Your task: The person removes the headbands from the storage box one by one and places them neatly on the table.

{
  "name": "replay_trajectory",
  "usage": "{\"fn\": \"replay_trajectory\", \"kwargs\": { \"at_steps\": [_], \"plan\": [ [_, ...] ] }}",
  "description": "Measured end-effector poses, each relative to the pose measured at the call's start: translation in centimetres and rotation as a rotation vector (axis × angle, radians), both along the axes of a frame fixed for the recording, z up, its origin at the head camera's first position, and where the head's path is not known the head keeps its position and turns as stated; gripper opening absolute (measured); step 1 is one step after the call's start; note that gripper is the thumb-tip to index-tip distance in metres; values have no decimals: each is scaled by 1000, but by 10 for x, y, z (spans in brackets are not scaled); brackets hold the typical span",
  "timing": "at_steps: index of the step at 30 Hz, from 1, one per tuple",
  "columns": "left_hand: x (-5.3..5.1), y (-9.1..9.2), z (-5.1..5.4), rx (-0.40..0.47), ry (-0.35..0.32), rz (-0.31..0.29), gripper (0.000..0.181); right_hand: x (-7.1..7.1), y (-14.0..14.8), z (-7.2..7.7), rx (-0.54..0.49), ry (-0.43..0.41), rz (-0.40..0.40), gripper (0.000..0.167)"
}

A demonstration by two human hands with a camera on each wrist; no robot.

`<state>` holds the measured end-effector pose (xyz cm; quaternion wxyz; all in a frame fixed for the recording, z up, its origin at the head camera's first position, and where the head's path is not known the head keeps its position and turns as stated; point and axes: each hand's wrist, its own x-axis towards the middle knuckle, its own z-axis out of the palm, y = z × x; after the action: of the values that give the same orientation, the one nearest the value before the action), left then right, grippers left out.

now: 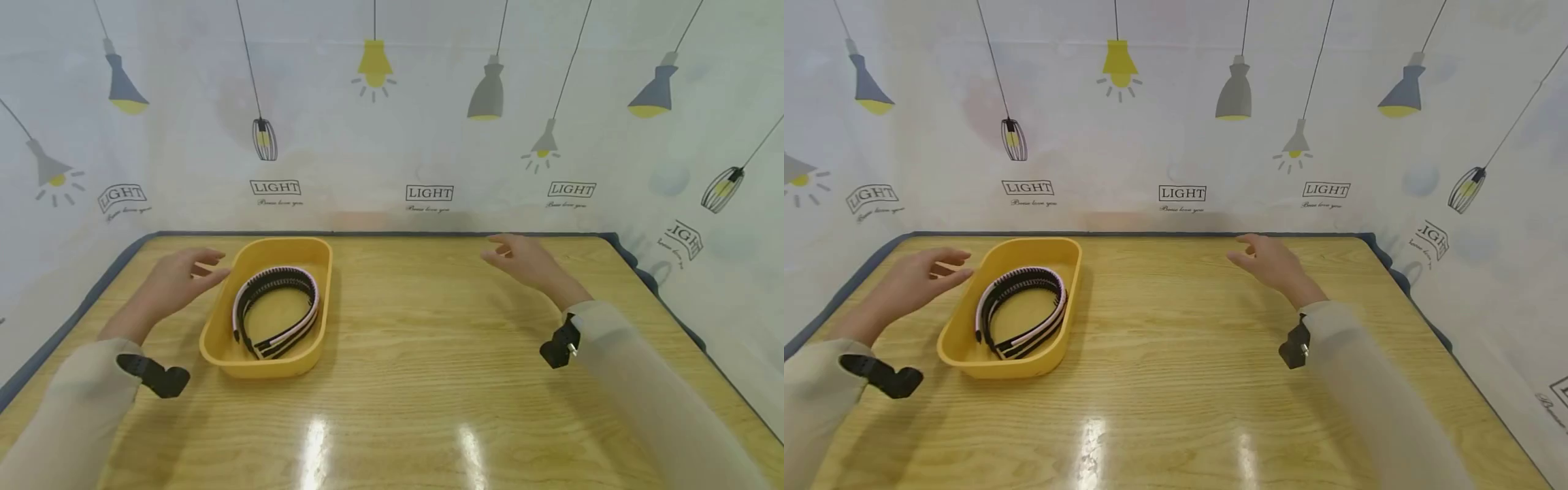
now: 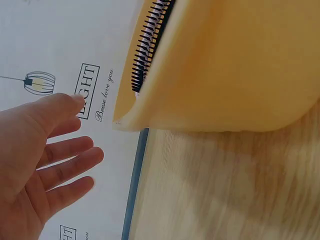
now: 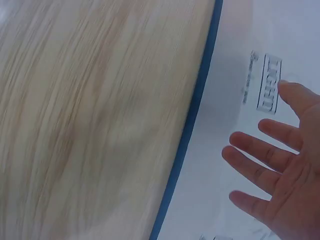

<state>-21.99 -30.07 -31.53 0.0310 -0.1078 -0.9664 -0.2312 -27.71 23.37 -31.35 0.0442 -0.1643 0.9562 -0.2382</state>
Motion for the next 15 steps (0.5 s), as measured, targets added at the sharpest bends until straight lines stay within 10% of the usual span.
{"fn": "replay_trajectory", "kwargs": {
  "at_steps": [15],
  "plan": [
    [20, -14, -23, 343, -145, 11, 52, 0, -86, 3, -182, 15, 109, 44]
  ]
}}
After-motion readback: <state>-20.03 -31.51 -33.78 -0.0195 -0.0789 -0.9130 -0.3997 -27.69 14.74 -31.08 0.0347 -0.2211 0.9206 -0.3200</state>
